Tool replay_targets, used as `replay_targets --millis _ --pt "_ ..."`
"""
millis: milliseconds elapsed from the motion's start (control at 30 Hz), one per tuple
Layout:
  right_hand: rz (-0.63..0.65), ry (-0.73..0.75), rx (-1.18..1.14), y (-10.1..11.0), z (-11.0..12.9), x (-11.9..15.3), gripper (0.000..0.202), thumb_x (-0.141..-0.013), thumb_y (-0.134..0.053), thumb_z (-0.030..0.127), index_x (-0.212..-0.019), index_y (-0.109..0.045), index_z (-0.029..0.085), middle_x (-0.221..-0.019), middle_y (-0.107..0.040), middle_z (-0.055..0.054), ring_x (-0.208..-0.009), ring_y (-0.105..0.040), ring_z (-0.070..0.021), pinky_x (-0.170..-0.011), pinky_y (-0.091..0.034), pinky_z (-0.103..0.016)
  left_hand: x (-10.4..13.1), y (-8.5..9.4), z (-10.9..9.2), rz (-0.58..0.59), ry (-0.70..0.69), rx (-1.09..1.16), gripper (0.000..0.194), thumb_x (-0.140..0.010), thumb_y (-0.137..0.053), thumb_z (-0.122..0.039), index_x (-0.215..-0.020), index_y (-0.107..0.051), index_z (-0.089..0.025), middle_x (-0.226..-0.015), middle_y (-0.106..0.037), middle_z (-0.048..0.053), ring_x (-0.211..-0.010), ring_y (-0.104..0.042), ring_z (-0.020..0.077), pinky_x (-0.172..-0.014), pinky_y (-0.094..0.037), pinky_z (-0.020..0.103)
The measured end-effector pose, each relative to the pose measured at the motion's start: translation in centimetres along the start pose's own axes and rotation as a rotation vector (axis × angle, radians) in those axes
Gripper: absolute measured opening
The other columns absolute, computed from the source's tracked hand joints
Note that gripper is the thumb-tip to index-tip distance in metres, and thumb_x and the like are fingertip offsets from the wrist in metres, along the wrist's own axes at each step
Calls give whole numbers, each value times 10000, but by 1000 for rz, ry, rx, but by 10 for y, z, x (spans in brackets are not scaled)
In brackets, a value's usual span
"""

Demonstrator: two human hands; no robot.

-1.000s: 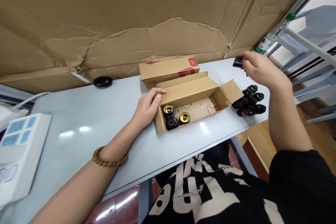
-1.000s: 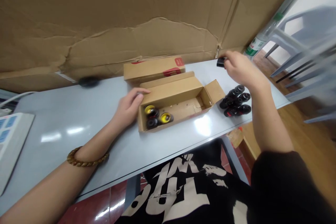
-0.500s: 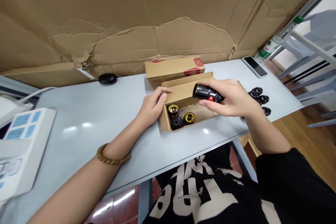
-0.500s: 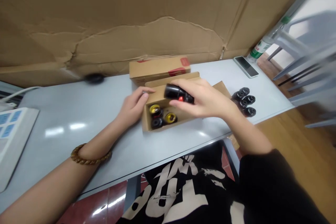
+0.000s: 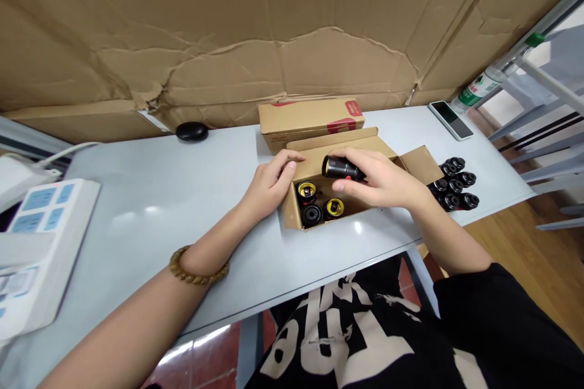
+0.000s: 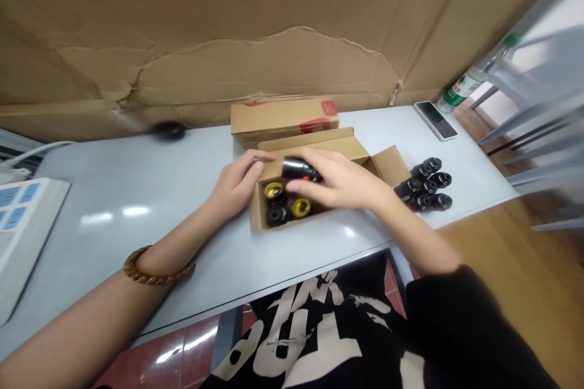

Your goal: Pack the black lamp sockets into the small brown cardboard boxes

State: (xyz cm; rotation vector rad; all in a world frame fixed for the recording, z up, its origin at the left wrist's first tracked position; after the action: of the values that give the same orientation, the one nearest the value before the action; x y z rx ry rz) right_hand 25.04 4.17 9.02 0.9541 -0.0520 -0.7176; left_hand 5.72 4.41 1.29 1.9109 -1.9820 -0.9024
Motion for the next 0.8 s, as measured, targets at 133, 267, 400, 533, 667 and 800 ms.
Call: replay_targets --millis 133,267,400,533,667,800 --pt "-6 24 41 -2 -2 2 438 -1061 -660 449 -1398 -675 168 -1235 -820 -147 -1059 -789 -283 -935 -622 -405 0 0 0 -1 3 -2 367 -1083 -440 -446 -1210 -714 -236 -933 -748 50 -955 -706 284 -745 -500 364" --pt "4 49 55 -6 0 2 396 -1077 -650 406 -1380 -689 154 -1206 -826 -142 -1054 -786 -274 -948 -625 -410 0 0 0 10 8 -14 376 -1083 -437 -445 -1217 -713 -228 -928 -742 52 -948 -698 282 -742 -495 363" --pt "-9 6 49 -3 -4 2 527 -1097 -629 503 -1489 -618 150 -1415 -759 -186 -1275 -744 -322 -1090 -603 -490 0 0 0 9 11 -6 391 -1080 -433 -453 -1213 -713 -215 -939 -739 55 -963 -694 282 -752 -495 359" --pt "27 7 23 -4 -4 3 476 -1128 -566 480 -1468 -635 154 -1413 -763 -177 -1291 -740 -320 -1115 -597 -500 0 0 1 3 8 -6 395 -1081 -432 -453 -1214 -714 -211 -940 -736 54 -974 -693 279 -759 -492 355" --pt "29 -7 34 -5 -6 3 514 -1135 -549 488 -1498 -606 128 -1440 -744 -196 -1318 -728 -324 -1131 -587 -504 0 0 1 2 9 -6 387 -1081 -437 -450 -1210 -716 -215 -931 -734 50 -950 -688 272 -751 -488 349" --pt "28 -1 57 -7 -6 3 503 -1090 -629 455 -1478 -619 134 -1386 -768 -185 -1256 -753 -319 -1076 -608 -480 0 -1 1 9 13 -11 390 -1082 -437 -450 -1218 -715 -213 -929 -734 45 -906 -679 261 -747 -488 346"
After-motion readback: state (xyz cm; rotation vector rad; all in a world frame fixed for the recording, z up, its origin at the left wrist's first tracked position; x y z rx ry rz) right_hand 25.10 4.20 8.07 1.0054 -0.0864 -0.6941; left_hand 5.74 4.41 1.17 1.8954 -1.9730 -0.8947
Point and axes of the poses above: each hand's wrist, its own x-axis away from the middle knuckle, its own y-axis out of the back of the hand, z = x × y, the point moved 9 cm from there along -x, towards the middle knuckle
